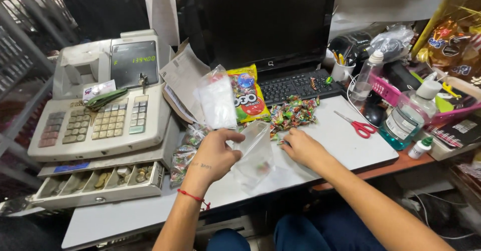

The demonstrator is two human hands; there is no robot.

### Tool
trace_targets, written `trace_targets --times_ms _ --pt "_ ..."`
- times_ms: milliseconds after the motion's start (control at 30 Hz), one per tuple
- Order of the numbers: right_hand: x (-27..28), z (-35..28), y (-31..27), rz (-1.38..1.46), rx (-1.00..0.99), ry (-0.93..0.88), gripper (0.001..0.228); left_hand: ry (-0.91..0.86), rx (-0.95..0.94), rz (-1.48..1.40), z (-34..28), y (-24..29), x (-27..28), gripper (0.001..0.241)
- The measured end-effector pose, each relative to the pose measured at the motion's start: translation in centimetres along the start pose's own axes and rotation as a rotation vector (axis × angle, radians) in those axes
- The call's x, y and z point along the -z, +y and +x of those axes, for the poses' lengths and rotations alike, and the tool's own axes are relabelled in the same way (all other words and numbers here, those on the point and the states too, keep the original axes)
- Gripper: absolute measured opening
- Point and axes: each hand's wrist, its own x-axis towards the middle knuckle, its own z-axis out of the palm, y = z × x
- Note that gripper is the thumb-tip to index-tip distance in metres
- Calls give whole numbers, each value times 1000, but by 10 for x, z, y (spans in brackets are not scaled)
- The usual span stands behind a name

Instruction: Bagging small individual candies into small plastic bags at a checkout counter.

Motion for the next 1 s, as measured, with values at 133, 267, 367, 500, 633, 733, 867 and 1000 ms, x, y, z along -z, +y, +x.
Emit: trace_targets --times_ms 133,267,367,500,633,733,867,1000 --pt "-18 -3 36 34 100 75 20 -8 -15 14 0 -5 -1 48" --pt "69 -27 3 463 75 199 14 -11 -51 43 3 -12 -1 52" --pt "112 -27 -18 594 80 249 13 -14 -117 66 8 -20 -1 54" --pt "174 -24 -77 513 285 218 8 -35 -160 49 12 -27 1 59" --pt "199 -14 -119 426 405 182 10 -34 -162 21 13 -30 5 60" --pt "204 -7 -141 340 440 106 6 -67 -162 -8 10 -30 6 61" --pt "199 2 -160 204 413 -42 12 -59 -171 -44 16 -36 8 63" --pt "201 1 -168 131 296 -145 12 -56 -163 -44 21 -43 8 62"
